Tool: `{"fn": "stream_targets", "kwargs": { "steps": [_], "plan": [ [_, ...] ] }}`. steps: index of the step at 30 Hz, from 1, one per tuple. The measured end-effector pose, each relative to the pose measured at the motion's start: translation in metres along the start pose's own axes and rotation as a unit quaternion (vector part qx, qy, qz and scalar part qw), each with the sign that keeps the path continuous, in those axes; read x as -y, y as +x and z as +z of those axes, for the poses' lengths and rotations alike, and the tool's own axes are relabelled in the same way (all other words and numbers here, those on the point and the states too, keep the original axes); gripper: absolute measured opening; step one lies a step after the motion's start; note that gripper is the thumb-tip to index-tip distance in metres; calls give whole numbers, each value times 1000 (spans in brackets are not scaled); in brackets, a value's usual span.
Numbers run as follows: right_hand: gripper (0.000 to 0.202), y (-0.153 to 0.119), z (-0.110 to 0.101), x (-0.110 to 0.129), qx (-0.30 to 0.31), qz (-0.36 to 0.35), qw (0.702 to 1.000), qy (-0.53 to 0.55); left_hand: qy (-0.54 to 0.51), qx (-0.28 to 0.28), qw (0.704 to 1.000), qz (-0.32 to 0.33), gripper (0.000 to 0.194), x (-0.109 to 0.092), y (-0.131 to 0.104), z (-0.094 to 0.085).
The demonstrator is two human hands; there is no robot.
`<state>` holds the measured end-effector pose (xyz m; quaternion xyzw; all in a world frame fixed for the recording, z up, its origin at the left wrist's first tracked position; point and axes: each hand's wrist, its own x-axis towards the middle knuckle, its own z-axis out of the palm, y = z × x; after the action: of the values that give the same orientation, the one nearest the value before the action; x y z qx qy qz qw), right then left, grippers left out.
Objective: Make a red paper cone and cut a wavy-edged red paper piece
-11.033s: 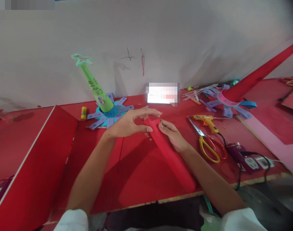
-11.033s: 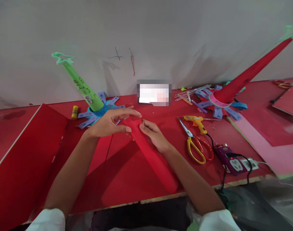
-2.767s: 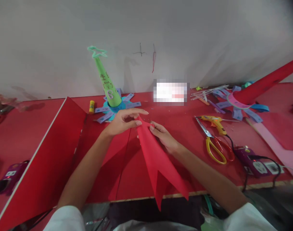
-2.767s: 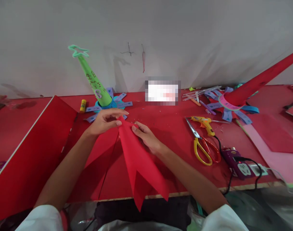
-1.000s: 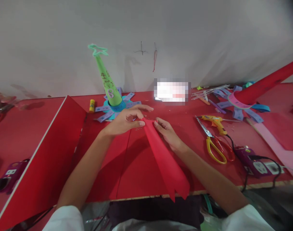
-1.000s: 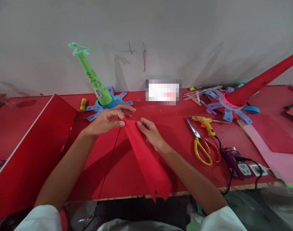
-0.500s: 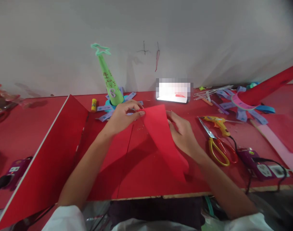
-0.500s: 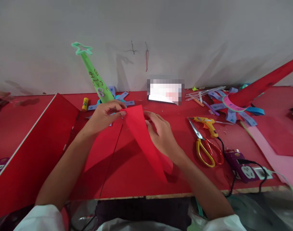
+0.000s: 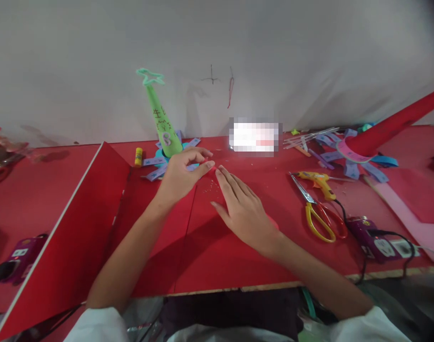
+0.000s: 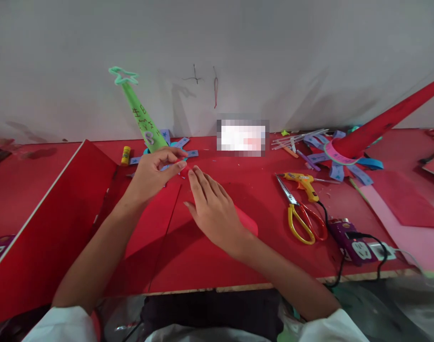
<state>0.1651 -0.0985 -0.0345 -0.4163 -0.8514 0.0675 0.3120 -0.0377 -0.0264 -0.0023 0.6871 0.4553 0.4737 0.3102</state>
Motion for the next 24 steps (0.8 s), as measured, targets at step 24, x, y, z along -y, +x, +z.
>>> {"fn": "stream_targets", "kwargs": {
  "steps": [24],
  "plan": [
    [26,30,-7,-37,206,187,729,625,-47,266,962,-44,13,-20,6,-30]
  ]
}}
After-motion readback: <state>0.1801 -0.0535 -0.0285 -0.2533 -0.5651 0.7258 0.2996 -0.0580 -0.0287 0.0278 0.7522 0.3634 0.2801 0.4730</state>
